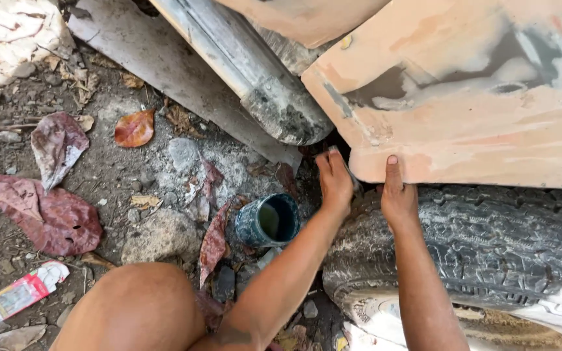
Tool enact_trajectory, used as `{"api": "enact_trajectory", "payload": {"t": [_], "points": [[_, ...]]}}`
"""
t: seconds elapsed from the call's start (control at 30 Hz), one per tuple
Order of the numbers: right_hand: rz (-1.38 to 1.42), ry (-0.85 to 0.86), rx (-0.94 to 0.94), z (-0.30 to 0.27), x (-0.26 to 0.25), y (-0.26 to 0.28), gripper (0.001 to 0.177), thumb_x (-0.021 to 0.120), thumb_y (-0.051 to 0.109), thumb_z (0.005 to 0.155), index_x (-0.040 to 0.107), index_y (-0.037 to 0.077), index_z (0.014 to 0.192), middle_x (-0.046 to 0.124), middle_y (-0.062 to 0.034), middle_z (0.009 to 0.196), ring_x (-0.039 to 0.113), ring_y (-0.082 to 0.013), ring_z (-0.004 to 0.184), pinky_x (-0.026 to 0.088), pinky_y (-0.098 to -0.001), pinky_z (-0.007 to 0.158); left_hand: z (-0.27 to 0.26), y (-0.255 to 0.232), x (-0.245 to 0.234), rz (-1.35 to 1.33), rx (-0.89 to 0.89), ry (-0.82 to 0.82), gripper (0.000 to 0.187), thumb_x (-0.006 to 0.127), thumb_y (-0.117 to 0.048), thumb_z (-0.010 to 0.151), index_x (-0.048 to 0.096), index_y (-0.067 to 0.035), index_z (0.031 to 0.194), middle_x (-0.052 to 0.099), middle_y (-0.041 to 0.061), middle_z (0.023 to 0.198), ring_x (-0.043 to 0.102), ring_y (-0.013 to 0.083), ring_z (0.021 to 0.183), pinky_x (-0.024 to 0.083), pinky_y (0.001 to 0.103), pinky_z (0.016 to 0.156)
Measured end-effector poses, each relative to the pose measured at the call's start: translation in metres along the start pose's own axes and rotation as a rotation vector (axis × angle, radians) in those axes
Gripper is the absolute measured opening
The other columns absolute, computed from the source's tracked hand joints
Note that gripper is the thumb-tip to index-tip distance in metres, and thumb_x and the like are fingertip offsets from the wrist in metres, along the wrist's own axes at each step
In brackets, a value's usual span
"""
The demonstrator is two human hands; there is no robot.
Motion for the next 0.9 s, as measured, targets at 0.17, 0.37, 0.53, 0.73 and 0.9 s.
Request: {"api": "enact_trajectory", "payload": {"t": [0.17,0.37,0.53,0.73,0.9], "points": [[0.014,0.014,-0.039,0.003,0.0,0.007,0.085,0.038,0.063,0.107,0.023,-0.003,0.159,0.029,-0.037,0.155,0.026,-0.0593,0.142,0.029,-0.074,0.114,-0.034,-0.022,-0.003,0.021,-0.043,0.018,0.04,0.034,-0.044,0.109,0.048,-0.006,0.111,0.058,0.024,0.086,0.064,0.0403,0.079,0.052,0.048,0.069],[0.011,0.01,-0.023,0.002,0.0,-0.004,0.084,0.039,0.061,0.108,0.023,-0.003,0.159,0.028,-0.0388,0.155,0.026,-0.0597,0.142,0.033,-0.0727,0.112,-0.014,-0.022,-0.004,0.028,-0.05,-0.015,0.039,0.036,-0.045,0.109,0.051,-0.009,0.111,0.06,0.02,0.085,0.065,0.0349,0.074,0.053,0.044,0.064],[-0.022,0.011,-0.006,0.006,-0.001,-0.006,0.087,0.039,0.064,0.106,0.021,0.0,0.161,0.026,-0.0346,0.158,0.026,-0.0554,0.145,0.029,-0.0706,0.116,-0.052,-0.064,-0.013,0.139,0.062,0.007,0.034,0.036,-0.041,0.109,0.049,-0.011,0.116,0.062,0.03,0.096,0.064,0.0541,0.095,0.05,0.059,0.081],[0.023,0.01,0.02,0.007,-0.001,-0.024,0.082,0.039,0.06,0.109,0.021,-0.002,0.16,0.028,-0.0361,0.156,0.029,-0.0567,0.142,0.035,-0.0707,0.113,-0.028,-0.049,-0.016,0.204,0.093,0.088,0.034,0.036,-0.044,0.108,0.05,-0.014,0.116,0.066,0.028,0.087,0.065,0.0551,0.092,0.048,0.059,0.077],[0.103,-0.022,0.015,0.002,0.002,-0.005,0.082,0.044,0.058,0.108,0.026,-0.004,0.158,0.031,-0.038,0.154,0.031,-0.057,0.141,0.044,-0.0654,0.108,-0.068,-0.081,-0.022,0.246,0.156,0.128,0.037,0.03,-0.04,0.11,0.05,-0.009,0.117,0.064,0.034,0.082,0.065,0.0588,0.085,0.047,0.064,0.072]]}}
Point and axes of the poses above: each hand's wrist, its own z-axis towards the middle knuckle, its own x-axis out of the palm, y = z × x, the point moved 3 cm from there along z, towards the middle knuckle
